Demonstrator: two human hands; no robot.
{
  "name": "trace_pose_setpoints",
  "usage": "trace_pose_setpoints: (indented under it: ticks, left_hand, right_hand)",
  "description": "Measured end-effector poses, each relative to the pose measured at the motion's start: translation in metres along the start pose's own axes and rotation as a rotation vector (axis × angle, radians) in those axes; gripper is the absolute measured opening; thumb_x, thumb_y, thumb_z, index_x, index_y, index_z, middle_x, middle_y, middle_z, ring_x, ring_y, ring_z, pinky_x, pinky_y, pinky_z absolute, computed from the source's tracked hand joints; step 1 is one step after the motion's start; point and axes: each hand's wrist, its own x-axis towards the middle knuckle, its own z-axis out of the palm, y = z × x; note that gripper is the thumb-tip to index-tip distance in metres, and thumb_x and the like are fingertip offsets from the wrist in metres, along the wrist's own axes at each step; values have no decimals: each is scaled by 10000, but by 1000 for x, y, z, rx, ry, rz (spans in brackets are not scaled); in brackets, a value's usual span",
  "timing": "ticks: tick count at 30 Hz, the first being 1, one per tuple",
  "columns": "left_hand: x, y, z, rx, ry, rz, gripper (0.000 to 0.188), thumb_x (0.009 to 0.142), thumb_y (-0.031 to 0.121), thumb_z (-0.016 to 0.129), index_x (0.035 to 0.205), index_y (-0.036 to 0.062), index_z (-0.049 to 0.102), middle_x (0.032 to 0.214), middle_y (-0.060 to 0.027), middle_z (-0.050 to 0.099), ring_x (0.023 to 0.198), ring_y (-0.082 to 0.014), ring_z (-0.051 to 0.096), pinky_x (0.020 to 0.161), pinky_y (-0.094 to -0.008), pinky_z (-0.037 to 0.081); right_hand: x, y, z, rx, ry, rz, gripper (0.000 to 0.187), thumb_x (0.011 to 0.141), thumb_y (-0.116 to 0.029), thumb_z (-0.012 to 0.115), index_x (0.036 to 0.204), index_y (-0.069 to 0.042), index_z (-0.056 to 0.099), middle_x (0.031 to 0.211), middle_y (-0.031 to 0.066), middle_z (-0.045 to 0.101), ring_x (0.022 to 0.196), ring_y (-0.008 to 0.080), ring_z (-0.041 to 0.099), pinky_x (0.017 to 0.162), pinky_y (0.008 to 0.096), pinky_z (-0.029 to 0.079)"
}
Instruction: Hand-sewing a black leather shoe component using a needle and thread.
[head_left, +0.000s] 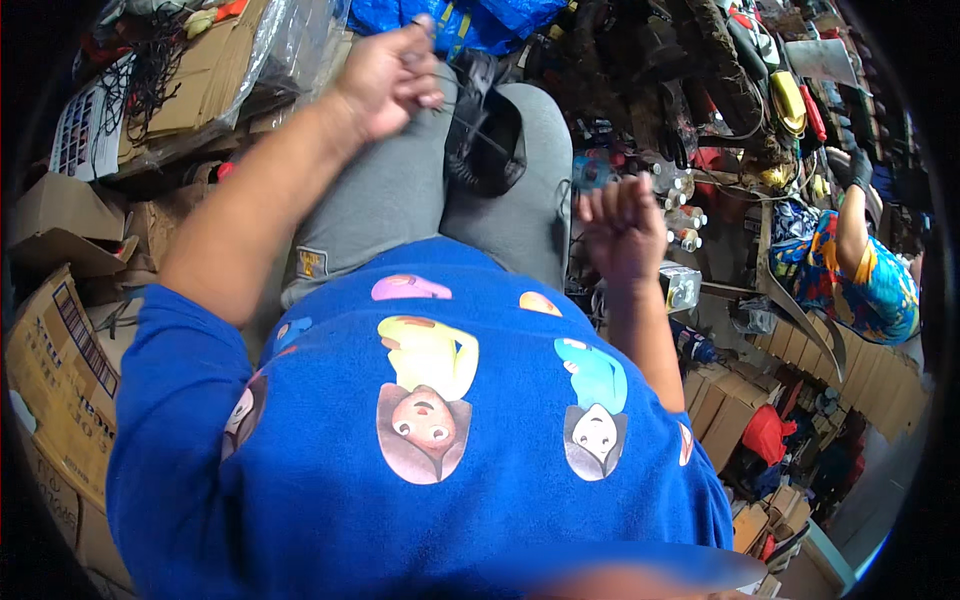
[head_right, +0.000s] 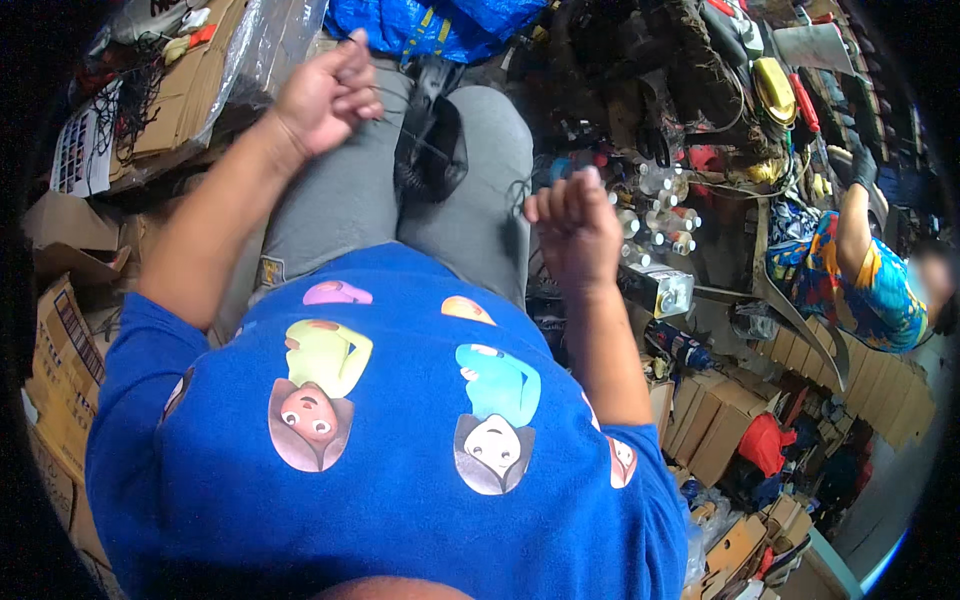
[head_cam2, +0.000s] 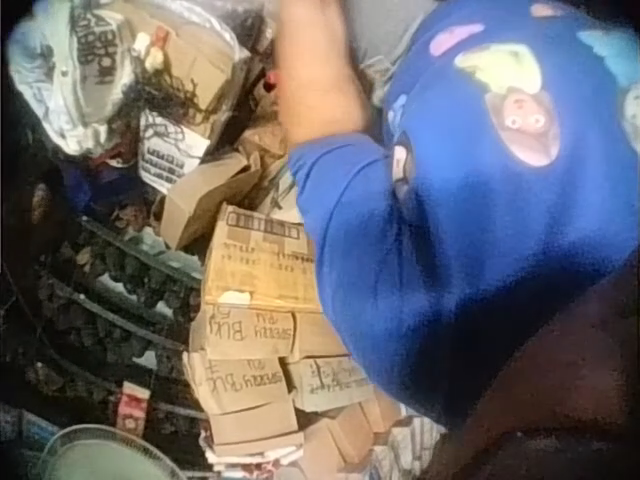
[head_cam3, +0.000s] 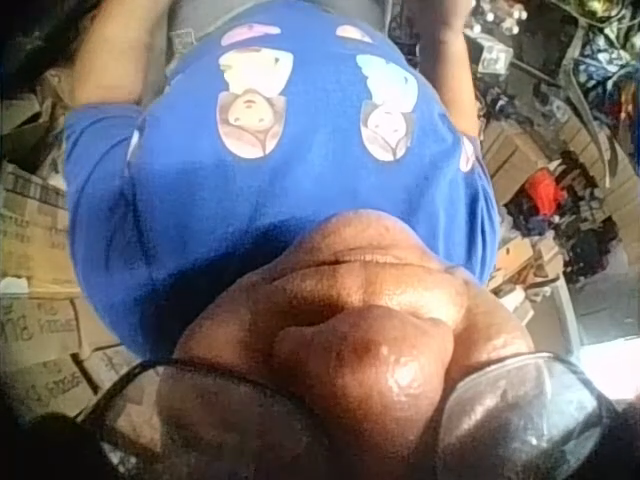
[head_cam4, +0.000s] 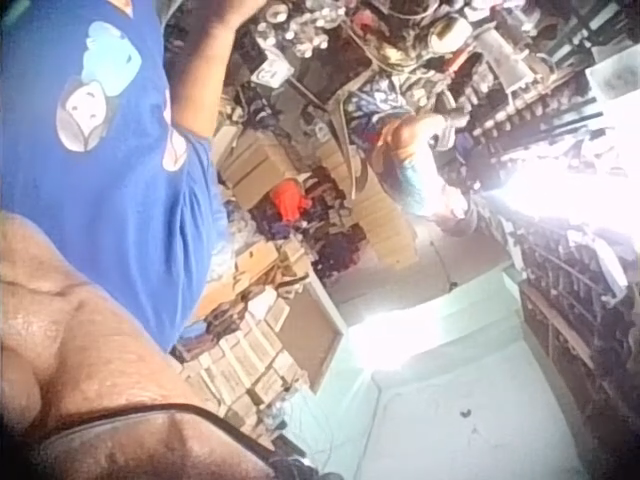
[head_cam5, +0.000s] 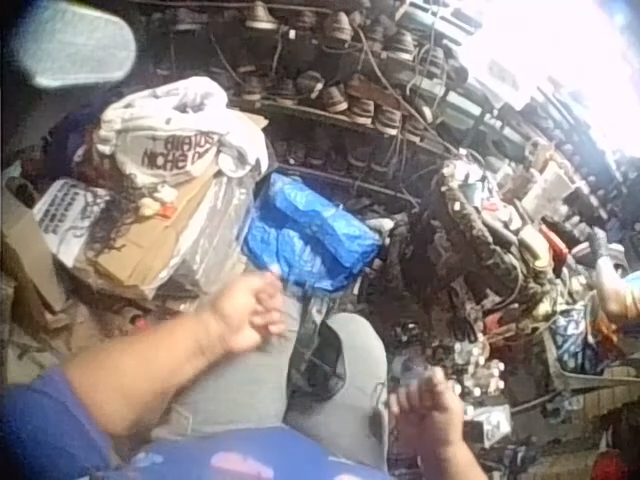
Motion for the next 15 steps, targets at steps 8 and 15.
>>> trace_pose_setpoints:
  ticks: [8, 15]
  left_hand:
    - [-22, 44, -37, 960, 80, 7, 282, 938, 317, 491, 942, 48, 575, 808, -61, 580, 758, -157, 572, 775, -326, 473]
    - [-64, 95, -66, 1316, 279, 503, 426, 824, 286, 648, 1181, 67, 570, 1039, -62, 626, 936, -150, 570, 835, -275, 441]
  right_hand:
    - [-21, -19, -17, -483, 77, 25, 361, 952, -316, 461, 828, -3, 593, 822, 116, 619, 803, 213, 597, 890, 368, 436]
    - [-27, -88, -101, -1129, 317, 9, 525, 803, -125, 640, 1301, -75, 484, 1233, 116, 527, 1111, 218, 505, 929, 338, 416]
